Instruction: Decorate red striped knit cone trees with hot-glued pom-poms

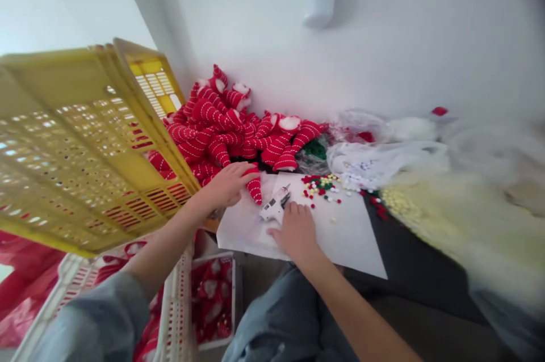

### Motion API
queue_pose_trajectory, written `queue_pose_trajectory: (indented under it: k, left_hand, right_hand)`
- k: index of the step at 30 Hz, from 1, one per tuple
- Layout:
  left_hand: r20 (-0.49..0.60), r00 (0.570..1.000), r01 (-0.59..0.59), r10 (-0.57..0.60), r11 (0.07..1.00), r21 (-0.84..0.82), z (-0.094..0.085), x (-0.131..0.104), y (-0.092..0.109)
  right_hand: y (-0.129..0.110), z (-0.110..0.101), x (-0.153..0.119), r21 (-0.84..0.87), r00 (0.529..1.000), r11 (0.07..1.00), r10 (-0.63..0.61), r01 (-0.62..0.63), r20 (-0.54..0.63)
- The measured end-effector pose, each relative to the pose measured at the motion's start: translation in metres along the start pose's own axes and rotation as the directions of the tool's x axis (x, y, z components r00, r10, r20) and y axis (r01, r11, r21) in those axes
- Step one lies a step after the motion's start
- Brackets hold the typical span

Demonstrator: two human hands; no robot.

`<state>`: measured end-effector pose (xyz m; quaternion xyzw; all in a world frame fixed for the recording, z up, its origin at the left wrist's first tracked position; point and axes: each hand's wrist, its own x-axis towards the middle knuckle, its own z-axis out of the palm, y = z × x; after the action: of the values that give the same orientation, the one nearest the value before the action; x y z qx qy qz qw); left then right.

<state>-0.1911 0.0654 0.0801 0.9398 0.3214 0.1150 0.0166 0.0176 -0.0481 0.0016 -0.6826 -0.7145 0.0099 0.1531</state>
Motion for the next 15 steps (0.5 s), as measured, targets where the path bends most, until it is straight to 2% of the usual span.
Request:
queue_pose_trajectory:
  k: [2, 3, 6, 7, 9, 11, 12, 13, 14, 15]
  left_hand:
    - [0.137, 0.989, -0.077, 0.061, 0.99, 0.115, 0.02, 0.03, -0.019]
    - [0.195, 0.974, -0.137, 0.112, 0.983, 0.121, 0.029, 0.041, -0.027]
    - [0.28, 0.934, -0.25, 0.22, 0.965, 0.078, 0.038, 0.056, -0.038]
    - [0.272, 0.938, -0.242, 0.216, 0.968, 0.066, 0.035, 0.056, -0.039]
    - [0.187, 0.972, -0.144, 0.141, 0.99, 0.002, 0.021, 0.049, -0.035]
    - [0.032, 0.999, 0.013, -0.006, 0.974, -0.225, 0.006, 0.036, -0.022]
    - [-0.035, 0.994, 0.081, -0.104, 0.911, -0.405, 0.0, 0.029, -0.012]
    - [-0.08, 0.972, 0.126, -0.219, 0.783, -0.609, -0.003, 0.022, 0.0]
    - [-0.073, 0.942, 0.146, -0.327, 0.594, -0.791, -0.004, 0.015, 0.014]
    - [-0.062, 0.906, 0.116, -0.418, 0.387, -0.915, -0.002, 0.009, 0.029]
  right_hand:
    - [-0.001, 0.002, 0.003, 0.054, 0.998, 0.998, 0.024, -0.027, 0.054]
    - [0.002, 0.001, 0.004, 0.079, 0.998, 0.996, 0.032, -0.037, 0.06]
    - [0.017, -0.002, -0.003, 0.133, 0.999, 0.991, 0.032, -0.036, 0.038]
    - [0.024, -0.003, -0.008, 0.18, 0.999, 0.983, 0.031, -0.028, -0.01]
    - [0.04, -0.002, -0.022, 0.352, 0.983, 0.936, 0.045, 0.021, -0.18]
    - [0.058, -0.002, -0.038, 0.563, 0.927, 0.819, 0.117, 0.113, -0.356]
    - [0.066, -0.003, -0.045, 0.656, 0.902, 0.742, 0.18, 0.136, -0.391]
    - [0.074, -0.004, -0.052, 0.743, 0.887, 0.656, 0.254, 0.135, -0.386]
    - [0.081, -0.006, -0.059, 0.824, 0.874, 0.553, 0.335, 0.121, -0.353]
    - [0.087, -0.009, -0.065, 0.894, 0.864, 0.433, 0.402, 0.111, -0.302]
